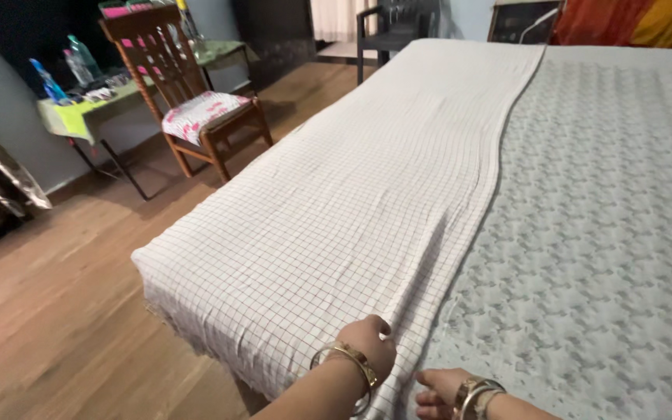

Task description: The person spreads a checkered sheet over a mattress, tucks the edges under, and smooths the surface. They then adjust a stack of pillows at the head of the bed.

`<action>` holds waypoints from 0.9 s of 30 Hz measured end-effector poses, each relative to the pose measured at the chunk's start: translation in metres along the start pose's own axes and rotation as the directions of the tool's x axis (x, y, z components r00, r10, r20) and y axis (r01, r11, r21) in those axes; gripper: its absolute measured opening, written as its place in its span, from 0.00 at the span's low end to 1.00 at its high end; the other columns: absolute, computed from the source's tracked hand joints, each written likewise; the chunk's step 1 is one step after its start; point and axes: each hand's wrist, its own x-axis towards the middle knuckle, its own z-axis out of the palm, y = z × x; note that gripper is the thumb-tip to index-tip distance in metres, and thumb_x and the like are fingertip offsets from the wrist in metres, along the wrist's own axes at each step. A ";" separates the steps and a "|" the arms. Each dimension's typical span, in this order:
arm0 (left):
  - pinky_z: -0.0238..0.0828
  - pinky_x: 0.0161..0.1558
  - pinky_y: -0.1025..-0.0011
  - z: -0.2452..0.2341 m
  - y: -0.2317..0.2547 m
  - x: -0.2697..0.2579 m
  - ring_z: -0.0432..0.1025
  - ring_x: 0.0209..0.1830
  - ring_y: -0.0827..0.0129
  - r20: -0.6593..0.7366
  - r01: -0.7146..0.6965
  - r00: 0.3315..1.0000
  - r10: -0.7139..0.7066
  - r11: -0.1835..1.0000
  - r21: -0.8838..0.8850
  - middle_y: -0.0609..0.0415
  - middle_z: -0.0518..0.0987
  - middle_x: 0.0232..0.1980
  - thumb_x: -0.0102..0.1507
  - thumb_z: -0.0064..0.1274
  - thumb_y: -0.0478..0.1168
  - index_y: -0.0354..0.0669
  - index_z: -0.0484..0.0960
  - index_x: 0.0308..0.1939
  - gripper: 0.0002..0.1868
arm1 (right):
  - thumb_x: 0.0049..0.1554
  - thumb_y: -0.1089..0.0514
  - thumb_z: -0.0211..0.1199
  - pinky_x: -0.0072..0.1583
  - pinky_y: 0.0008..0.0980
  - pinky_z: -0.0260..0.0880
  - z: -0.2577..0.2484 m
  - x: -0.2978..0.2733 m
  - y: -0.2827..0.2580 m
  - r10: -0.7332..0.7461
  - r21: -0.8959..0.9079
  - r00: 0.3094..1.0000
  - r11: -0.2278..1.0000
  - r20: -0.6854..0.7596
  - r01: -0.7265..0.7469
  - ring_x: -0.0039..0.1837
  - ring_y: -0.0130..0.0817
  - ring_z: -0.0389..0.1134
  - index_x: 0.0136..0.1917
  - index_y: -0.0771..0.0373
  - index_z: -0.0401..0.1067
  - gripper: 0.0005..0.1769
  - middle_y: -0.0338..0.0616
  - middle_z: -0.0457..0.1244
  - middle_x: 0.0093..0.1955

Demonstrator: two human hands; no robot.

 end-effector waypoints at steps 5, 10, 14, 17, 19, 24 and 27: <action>0.75 0.57 0.64 -0.008 -0.027 0.022 0.78 0.54 0.61 0.153 -0.011 0.988 0.016 0.999 -0.033 0.47 0.81 0.56 0.65 0.49 0.46 0.52 0.79 0.60 0.19 | 0.57 0.49 0.72 0.43 0.44 0.69 0.029 0.005 0.005 0.009 -0.049 0.995 0.999 -0.096 -0.014 0.38 0.41 0.69 0.49 0.67 0.77 0.18 0.46 0.67 0.37; 0.76 0.56 0.64 -0.044 -0.050 0.036 0.78 0.52 0.62 0.243 -0.103 0.964 0.104 0.995 -0.018 0.47 0.82 0.55 0.65 0.48 0.46 0.49 0.80 0.59 0.19 | 0.59 0.46 0.58 0.45 0.55 0.75 0.027 -0.052 -0.003 -0.106 -0.136 0.881 0.990 -0.461 0.048 0.39 0.41 0.58 0.59 0.69 0.68 0.25 0.45 0.57 0.39; 0.75 0.57 0.65 -0.049 -0.049 0.047 0.79 0.52 0.62 0.307 -0.167 0.938 0.161 0.986 -0.009 0.47 0.83 0.54 0.67 0.47 0.53 0.43 0.81 0.57 0.22 | 0.55 0.46 0.62 0.51 0.40 0.73 0.052 -0.110 0.008 -0.345 -0.338 0.563 0.933 -0.751 0.121 0.45 0.43 0.74 0.51 0.65 0.78 0.21 0.53 0.74 0.43; 0.74 0.58 0.65 -0.038 -0.042 0.041 0.78 0.54 0.61 0.390 -0.225 0.898 0.202 0.974 0.013 0.47 0.82 0.55 0.66 0.48 0.54 0.44 0.78 0.59 0.24 | 0.56 0.36 0.63 0.50 0.41 0.74 0.067 -0.152 -0.003 -0.380 -0.412 0.626 0.905 -0.681 0.102 0.43 0.40 0.75 0.52 0.62 0.78 0.28 0.48 0.73 0.42; 0.74 0.58 0.65 -0.024 -0.042 0.032 0.78 0.55 0.60 0.461 -0.311 0.847 0.266 0.950 0.024 0.44 0.83 0.54 0.64 0.50 0.54 0.44 0.74 0.62 0.26 | 0.51 0.36 0.67 0.50 0.35 0.73 0.066 -0.176 -0.009 -0.440 -0.502 0.742 0.850 -0.506 0.162 0.43 0.32 0.75 0.51 0.58 0.82 0.26 0.40 0.74 0.42; 0.71 0.59 0.62 0.007 -0.039 0.032 0.75 0.57 0.52 0.369 -0.425 0.835 0.408 0.904 -0.037 0.39 0.79 0.56 0.65 0.49 0.55 0.39 0.77 0.60 0.27 | 0.50 0.42 0.69 0.43 0.40 0.72 0.081 -0.204 -0.001 -0.495 -0.414 0.687 0.860 -0.532 0.299 0.39 0.39 0.72 0.48 0.64 0.79 0.23 0.46 0.72 0.38; 0.71 0.60 0.60 0.018 -0.027 0.033 0.74 0.58 0.50 0.298 -0.422 0.858 0.418 0.905 -0.055 0.39 0.77 0.59 0.66 0.47 0.56 0.40 0.80 0.59 0.27 | 0.54 0.41 0.62 0.43 0.40 0.69 0.106 -0.218 0.011 -0.527 -0.326 0.565 0.845 -0.635 0.423 0.39 0.40 0.69 0.46 0.64 0.78 0.23 0.48 0.71 0.36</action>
